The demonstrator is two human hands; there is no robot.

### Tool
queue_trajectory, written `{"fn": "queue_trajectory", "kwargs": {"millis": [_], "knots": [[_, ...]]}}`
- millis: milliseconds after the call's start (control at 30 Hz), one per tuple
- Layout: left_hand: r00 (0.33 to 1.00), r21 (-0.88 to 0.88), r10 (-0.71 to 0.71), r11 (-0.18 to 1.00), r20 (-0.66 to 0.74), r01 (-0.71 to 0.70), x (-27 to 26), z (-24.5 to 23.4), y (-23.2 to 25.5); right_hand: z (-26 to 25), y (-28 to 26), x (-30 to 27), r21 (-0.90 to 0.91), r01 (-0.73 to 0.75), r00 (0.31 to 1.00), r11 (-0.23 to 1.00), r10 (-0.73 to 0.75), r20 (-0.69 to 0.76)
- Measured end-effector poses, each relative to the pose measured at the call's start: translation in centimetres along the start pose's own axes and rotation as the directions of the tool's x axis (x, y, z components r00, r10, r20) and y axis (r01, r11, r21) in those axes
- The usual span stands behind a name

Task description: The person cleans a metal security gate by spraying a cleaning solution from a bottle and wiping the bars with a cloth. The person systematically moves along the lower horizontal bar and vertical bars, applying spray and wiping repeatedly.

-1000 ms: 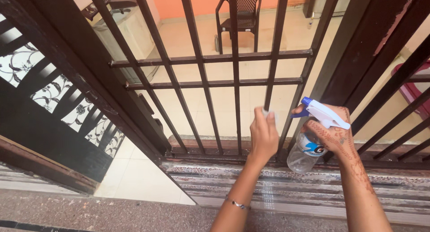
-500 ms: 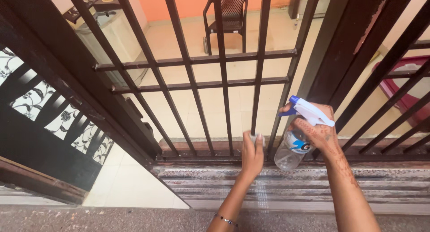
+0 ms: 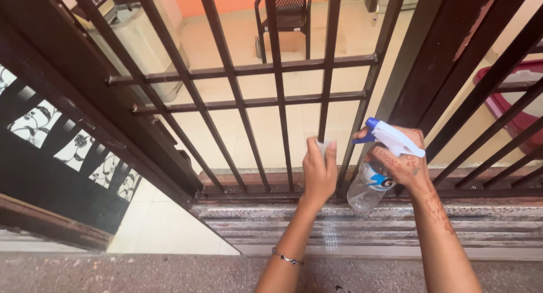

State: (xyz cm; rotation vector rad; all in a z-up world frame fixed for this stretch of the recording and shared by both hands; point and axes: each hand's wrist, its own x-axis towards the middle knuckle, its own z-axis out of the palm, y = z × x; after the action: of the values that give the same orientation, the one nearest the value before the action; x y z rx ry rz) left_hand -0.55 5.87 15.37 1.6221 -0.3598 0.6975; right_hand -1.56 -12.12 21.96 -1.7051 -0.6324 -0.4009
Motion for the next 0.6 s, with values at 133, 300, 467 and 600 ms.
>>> {"fn": "queue_trajectory", "kwargs": {"millis": [133,300,467,600], "knots": [[0.986,0.021,-0.134,0.991,0.099,0.132,-5.0,-0.1,-5.9,0.1,-0.1,-0.1,0.011,-0.009,1.000,1.000,0.009,-0.005],[0.975,0.076,-0.173,0.984,0.140,0.164,-9.2,-1.2,-10.7,0.0,-0.3,-0.3,-0.075,-0.037,0.999,0.997,0.036,-0.023],[0.811,0.095,-0.581,0.813,0.070,0.574,-10.7,-3.5,-10.1,0.4,-0.6,-0.6,-0.023,-0.084,0.995,0.996,0.083,-0.052],[0.807,-0.201,-0.334,0.942,-0.487,0.268,-11.9,-6.9,-4.2,0.3,-0.4,-0.5,0.028,-0.059,0.998,0.998,0.060,-0.031]]}}
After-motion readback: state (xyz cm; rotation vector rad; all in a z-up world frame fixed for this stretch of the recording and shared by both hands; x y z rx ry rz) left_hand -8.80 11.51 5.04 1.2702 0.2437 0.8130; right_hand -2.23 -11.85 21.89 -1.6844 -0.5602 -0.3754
